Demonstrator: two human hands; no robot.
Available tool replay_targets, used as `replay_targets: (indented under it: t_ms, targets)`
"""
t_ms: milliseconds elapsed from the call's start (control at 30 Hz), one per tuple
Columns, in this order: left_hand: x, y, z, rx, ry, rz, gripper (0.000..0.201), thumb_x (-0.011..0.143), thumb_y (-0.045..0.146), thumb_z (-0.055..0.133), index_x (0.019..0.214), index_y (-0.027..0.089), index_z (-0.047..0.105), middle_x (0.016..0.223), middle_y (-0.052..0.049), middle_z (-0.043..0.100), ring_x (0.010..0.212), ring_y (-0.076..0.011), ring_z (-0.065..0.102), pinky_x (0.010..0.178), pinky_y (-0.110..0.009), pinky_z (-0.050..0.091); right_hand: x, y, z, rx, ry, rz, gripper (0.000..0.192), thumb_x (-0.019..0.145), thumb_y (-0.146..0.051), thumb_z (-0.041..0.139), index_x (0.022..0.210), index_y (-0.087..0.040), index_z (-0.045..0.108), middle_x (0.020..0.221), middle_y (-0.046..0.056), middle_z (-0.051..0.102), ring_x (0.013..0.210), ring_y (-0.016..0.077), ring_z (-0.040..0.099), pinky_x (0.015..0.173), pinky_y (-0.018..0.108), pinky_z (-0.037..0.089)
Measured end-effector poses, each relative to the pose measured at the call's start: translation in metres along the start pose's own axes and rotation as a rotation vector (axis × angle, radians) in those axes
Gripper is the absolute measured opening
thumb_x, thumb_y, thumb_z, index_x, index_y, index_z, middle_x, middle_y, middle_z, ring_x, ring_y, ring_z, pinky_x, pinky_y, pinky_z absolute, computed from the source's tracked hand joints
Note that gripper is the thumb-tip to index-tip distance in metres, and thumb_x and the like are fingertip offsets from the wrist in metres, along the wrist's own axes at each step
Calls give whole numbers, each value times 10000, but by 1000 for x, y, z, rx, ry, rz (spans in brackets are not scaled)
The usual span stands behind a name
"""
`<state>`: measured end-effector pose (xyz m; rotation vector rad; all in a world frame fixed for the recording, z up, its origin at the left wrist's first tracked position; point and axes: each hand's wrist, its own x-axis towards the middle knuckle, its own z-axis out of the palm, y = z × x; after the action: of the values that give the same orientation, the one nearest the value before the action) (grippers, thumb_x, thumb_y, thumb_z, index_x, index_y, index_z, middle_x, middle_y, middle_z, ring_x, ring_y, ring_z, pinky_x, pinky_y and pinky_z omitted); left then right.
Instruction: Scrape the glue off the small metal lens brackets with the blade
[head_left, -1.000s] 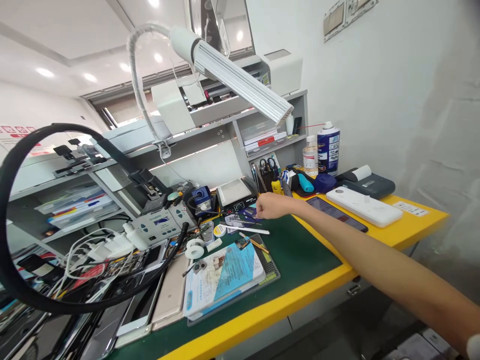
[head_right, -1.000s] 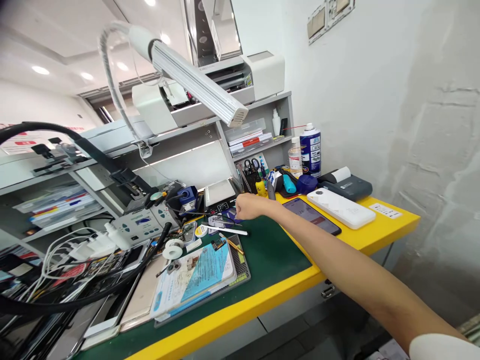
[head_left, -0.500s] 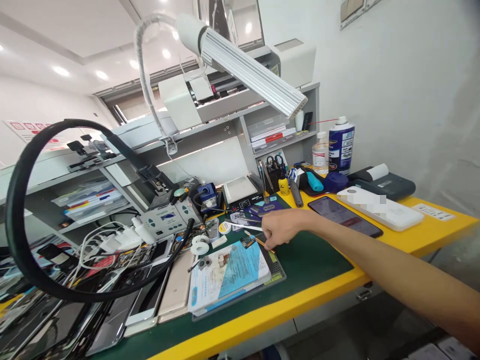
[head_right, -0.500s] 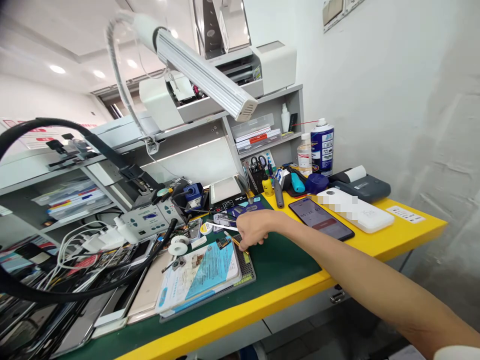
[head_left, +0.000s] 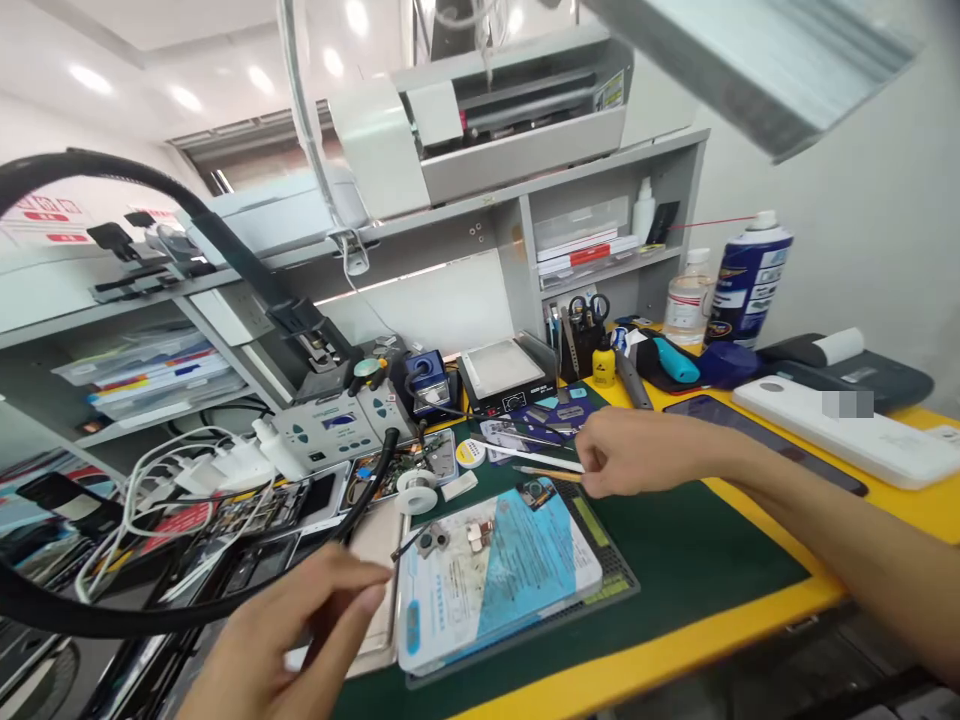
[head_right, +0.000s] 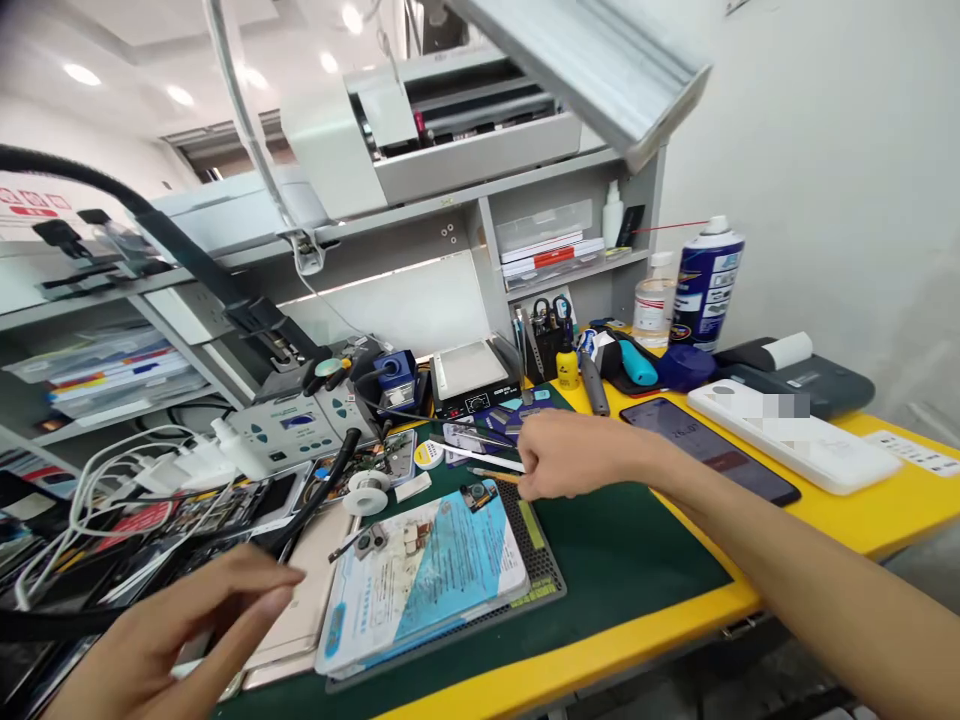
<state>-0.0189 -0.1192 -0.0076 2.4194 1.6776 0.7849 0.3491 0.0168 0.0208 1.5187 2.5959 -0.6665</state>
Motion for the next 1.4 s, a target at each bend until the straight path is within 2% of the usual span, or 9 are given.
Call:
replay_targets:
  t_ms: [33,100,200,433,633,967,1100,1300,1400]
  targets:
    - [16,3,-1,-18,-106,75,208,1037,416,558,1008,249,680,857,14,673,708,-128,637,622,-200,509,-2,0,-3,34,74,-4,249,910,-318,712,717,-166,670,696,18,683,579,130,601,523,244,445]
    - [47,10,-1,-9,-134,132,223,1060,348,507,943,245,666,804,20,639,657,-122,581,603,-219,471,-7,-2,-8,114,218,-16,217,870,-343,693,720,-187,693,714,36,714,609,153,635,526,254,432]
    - [74,17,9,-36,-191,201,223,1041,316,501,911,249,669,872,-10,653,803,-166,615,709,-263,503,-12,-4,-11,218,403,-21,286,895,-461,610,850,-212,744,695,33,714,604,173,649,533,267,453]
    - [77,12,36,-8,-235,317,176,948,293,622,1114,246,660,1083,-67,659,1069,-270,578,953,-436,521,-12,-6,-6,495,693,-111,253,864,-463,740,809,-217,765,610,24,700,496,159,635,449,254,460]
    - [74,13,51,-51,-130,328,158,944,233,612,1089,268,664,1024,-25,660,1010,-258,555,908,-457,473,-5,-14,1,528,689,-89,287,838,-467,841,794,-195,759,575,11,670,489,137,576,427,236,395]
    - [70,8,57,29,-69,381,63,964,220,639,1023,224,616,959,-21,639,927,-240,559,848,-452,431,10,-18,21,228,438,-57,284,987,-405,620,838,-177,701,622,-7,642,517,135,541,478,258,364]
    - [67,11,56,6,-4,377,101,946,220,654,1046,215,650,1000,-51,616,948,-247,545,834,-448,449,11,-19,24,148,426,-53,324,1010,-409,572,830,-172,701,611,-5,645,496,136,533,464,268,347]
    - [55,12,60,64,-68,607,211,1006,308,558,1144,266,713,901,0,643,928,-228,554,995,-477,404,8,-19,24,106,473,-74,334,1010,-392,580,768,-183,674,627,-5,655,507,130,554,470,260,366]
    - [53,5,66,114,-38,652,250,1018,199,555,1169,302,725,850,33,650,907,-202,557,1046,-435,371,8,-19,24,102,481,-80,310,1005,-375,584,785,-182,687,652,-5,667,506,126,549,472,263,363]
